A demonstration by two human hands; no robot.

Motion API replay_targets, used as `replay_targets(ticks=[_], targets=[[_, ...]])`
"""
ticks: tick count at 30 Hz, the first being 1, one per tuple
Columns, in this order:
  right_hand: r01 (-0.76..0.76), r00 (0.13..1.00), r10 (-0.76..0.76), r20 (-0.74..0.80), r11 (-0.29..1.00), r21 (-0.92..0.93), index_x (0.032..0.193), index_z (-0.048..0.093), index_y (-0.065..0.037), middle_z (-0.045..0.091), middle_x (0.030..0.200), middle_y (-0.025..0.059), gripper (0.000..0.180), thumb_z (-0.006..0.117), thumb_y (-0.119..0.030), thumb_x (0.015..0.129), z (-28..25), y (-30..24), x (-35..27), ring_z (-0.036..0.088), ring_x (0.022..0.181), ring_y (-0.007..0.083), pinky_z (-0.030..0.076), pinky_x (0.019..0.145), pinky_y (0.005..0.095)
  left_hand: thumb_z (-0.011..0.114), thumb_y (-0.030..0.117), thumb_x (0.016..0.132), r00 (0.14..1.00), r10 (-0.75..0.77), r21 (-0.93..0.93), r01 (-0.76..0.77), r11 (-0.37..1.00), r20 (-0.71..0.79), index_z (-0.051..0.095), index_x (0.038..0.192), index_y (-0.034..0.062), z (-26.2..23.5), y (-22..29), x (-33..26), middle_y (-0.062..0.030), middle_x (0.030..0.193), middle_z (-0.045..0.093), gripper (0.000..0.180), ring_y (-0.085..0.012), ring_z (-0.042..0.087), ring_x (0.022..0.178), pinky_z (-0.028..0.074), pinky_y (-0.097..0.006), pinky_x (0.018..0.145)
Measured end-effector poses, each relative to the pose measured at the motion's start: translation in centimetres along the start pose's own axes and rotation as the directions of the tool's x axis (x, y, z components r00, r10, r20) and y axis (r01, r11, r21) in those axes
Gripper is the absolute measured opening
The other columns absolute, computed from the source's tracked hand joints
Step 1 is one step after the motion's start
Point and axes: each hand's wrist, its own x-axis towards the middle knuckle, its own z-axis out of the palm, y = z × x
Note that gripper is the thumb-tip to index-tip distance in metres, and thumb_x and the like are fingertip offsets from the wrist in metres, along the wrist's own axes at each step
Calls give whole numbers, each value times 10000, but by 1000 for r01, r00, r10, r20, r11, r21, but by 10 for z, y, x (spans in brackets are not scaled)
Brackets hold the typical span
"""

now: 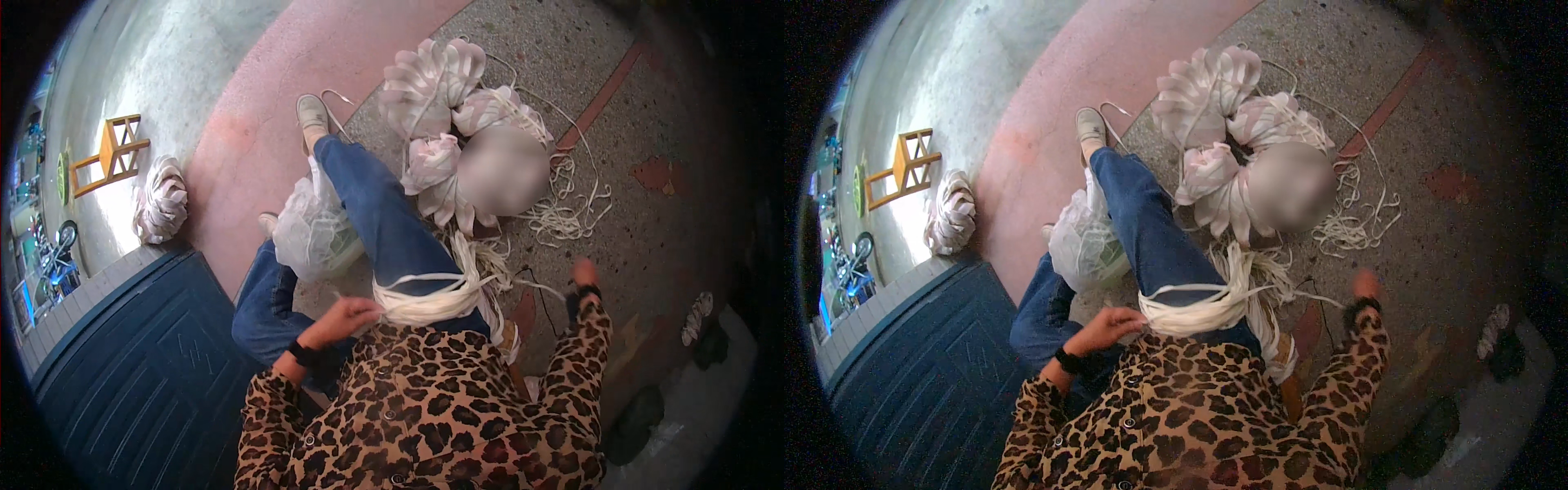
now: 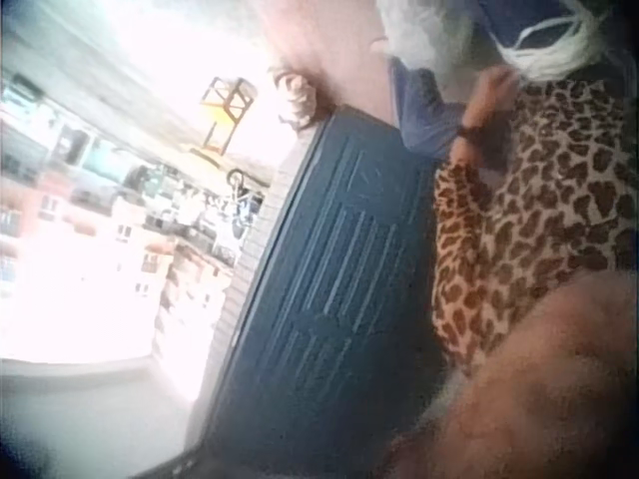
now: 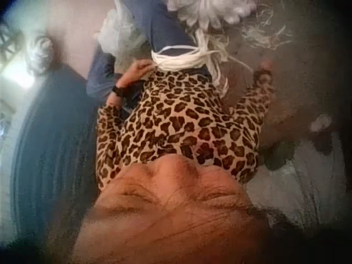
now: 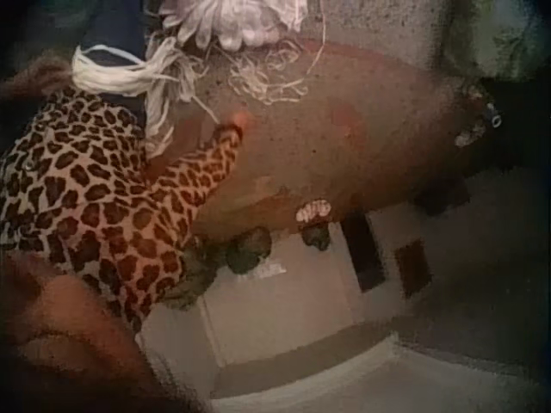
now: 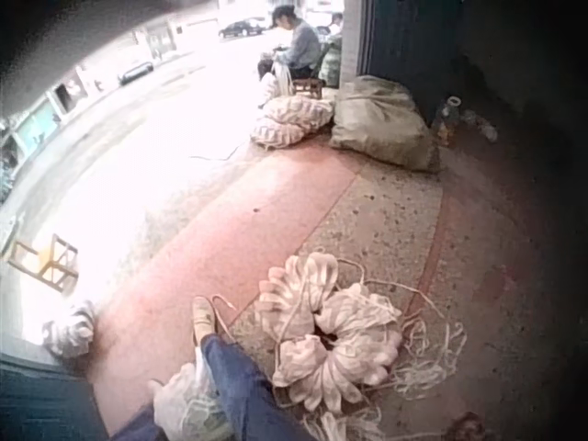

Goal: Bundle and tie together multiple sets of shoe laces and components.

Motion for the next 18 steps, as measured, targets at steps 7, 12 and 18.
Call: replay_targets(ticks=[7, 12, 18], targets=[[653, 698, -575, -427, 268, 708, 1121, 651, 25, 706, 1027, 181, 354, 634, -240, 887, -156, -443, 3, 673, 941, 296, 509, 830, 376, 738, 140, 870, 930, 357, 358, -304, 883, -91, 677, 1056, 61, 2, -4, 12, -91, 1049, 656, 212, -314, 584, 1027, 452, -423, 917], [511, 832, -109, -544, 531, 676, 1149, 619, 42, 676, 1103, 243, 477, 679, -276, 799, -190, -567, 32, 648, 1037, 399, 511, 898, 443, 723, 120, 859, 904, 328, 406, -199, 892, -276, 631, 1147, 55, -22, 2, 5, -145, 1179, 608, 309, -354, 550, 1112, 448, -429, 953], [427, 852, -76, -519, 674, 602, 1029, 630, 47, 659, 1090, 290, 360, 641, -204, 771, -213, -594, 31, 631, 1037, 453, 508, 914, 495, 665, 41, 903, 848, 264, 350, -101, 931, -459, 643, 1080, 19, -49, -27, 4, -155, 1053, 658, 180, -347, 642, 978, 513, -399, 825]])
